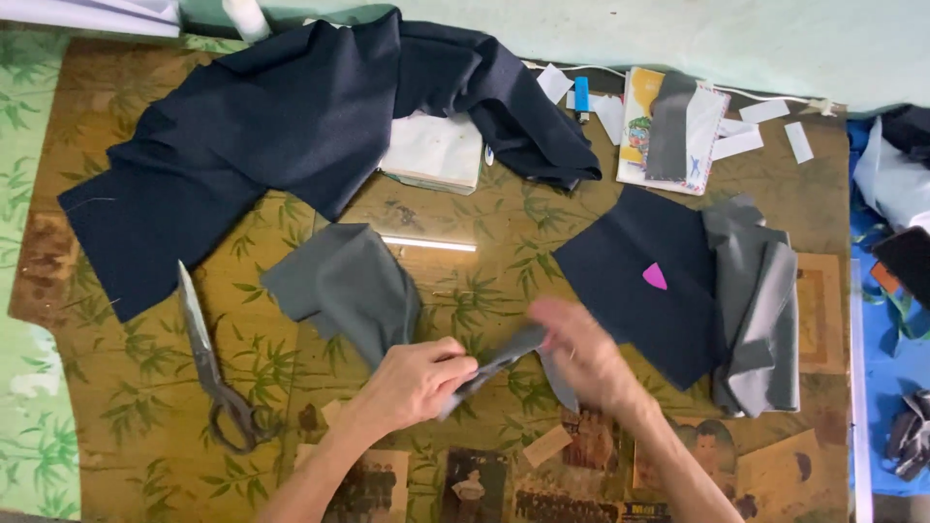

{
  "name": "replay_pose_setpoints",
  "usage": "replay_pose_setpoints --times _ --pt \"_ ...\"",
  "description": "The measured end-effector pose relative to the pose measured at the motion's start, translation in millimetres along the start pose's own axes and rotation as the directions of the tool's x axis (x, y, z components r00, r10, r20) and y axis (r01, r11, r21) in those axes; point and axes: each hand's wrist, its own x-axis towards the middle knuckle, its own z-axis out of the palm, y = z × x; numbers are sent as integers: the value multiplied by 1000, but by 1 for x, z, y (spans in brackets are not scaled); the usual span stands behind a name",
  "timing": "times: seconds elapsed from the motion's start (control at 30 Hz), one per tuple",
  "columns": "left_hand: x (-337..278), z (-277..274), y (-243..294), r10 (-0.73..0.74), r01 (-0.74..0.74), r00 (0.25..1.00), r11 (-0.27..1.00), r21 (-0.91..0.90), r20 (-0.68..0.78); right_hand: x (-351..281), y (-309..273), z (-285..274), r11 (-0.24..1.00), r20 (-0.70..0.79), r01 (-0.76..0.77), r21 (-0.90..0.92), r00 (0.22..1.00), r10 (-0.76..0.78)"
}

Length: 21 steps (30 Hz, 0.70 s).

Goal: Cutting pieces of fabric with scissors and then folding and rolling them on a work table.

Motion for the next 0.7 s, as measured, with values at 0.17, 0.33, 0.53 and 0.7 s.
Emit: replay_pose_setpoints --times 0.17,0.33,0.53,0.7 --pt "13 -5 27 32 -40 996 994 -101 -78 0 -61 1 929 479 -365 -56 807 346" --pt "21 0 61 147 -152 988 974 -167 -43 -43 -41 25 944 54 -319 84 948 315" --pt "27 7 92 163 -154 986 967 -203 25 -68 -17 32 953 -193 -272 135 936 295" --pt "6 47 45 -333 291 765 942 166 550 -113 -87 -99 840 -566 -497 -220 766 305"
